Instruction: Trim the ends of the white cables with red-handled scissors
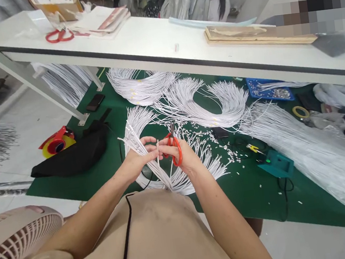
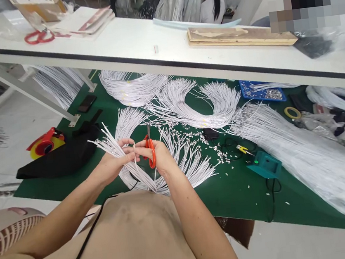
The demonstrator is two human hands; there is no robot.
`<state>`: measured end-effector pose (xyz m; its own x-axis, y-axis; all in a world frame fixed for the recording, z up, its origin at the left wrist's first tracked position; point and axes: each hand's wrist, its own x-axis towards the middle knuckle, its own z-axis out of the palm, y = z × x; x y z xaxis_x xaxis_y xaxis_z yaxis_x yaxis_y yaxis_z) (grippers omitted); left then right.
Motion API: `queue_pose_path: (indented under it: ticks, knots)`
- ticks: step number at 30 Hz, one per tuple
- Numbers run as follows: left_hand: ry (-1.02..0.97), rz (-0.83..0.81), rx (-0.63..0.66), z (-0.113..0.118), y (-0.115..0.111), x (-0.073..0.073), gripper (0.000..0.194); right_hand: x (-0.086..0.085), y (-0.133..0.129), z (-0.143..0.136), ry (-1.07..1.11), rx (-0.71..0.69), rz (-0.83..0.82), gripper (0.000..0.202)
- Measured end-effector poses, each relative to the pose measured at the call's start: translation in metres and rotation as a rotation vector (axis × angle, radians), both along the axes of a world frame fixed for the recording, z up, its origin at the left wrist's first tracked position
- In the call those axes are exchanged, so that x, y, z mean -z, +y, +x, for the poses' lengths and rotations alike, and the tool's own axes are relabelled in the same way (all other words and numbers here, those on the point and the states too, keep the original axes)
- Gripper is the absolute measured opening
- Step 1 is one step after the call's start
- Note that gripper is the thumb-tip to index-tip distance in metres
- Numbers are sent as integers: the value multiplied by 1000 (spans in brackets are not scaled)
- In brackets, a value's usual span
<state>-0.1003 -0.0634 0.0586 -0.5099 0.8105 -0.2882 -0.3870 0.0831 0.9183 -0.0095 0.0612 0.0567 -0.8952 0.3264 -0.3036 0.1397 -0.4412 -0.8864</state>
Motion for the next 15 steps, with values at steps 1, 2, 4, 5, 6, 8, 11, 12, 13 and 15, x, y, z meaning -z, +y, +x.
queue_pose_path:
  ticks: [1, 2, 4, 5, 6, 8, 11, 12, 13, 15]
  knots:
    - [-3, 5, -1, 1, 0, 0, 42, 1, 1, 1, 0, -2, 8, 25]
    - [-8, 6, -3, 1, 0, 0, 41, 2, 2, 2, -7, 5, 40, 25]
    - [-29, 3, -11, 0, -1, -1, 40, 4, 3, 6, -46, 29, 189, 25]
    - [-39, 0, -16, 0, -2, 0, 40, 3, 4, 9, -84, 41, 311, 25]
    - [-45, -4, -22, -1, -3, 0, 38, 3, 5, 11, -135, 45, 457, 24]
    - [-34, -25, -35, -1, -4, 1, 34, 0, 5, 16, -259, 15, 782, 21]
    - [31, -69, -57, 0, -4, 1, 29, -7, 4, 20, -388, -105, 1178, 19]
    - [58, -76, -58, 0, -4, 1, 29, -10, 2, 21, -416, -140, 1266, 20]
    - [84, -79, -56, 1, -3, 0, 28, -12, 1, 21, -444, -167, 1331, 22]
    - [132, -81, -42, 2, -3, -1, 26, -16, -1, 20, -500, -205, 1411, 26]
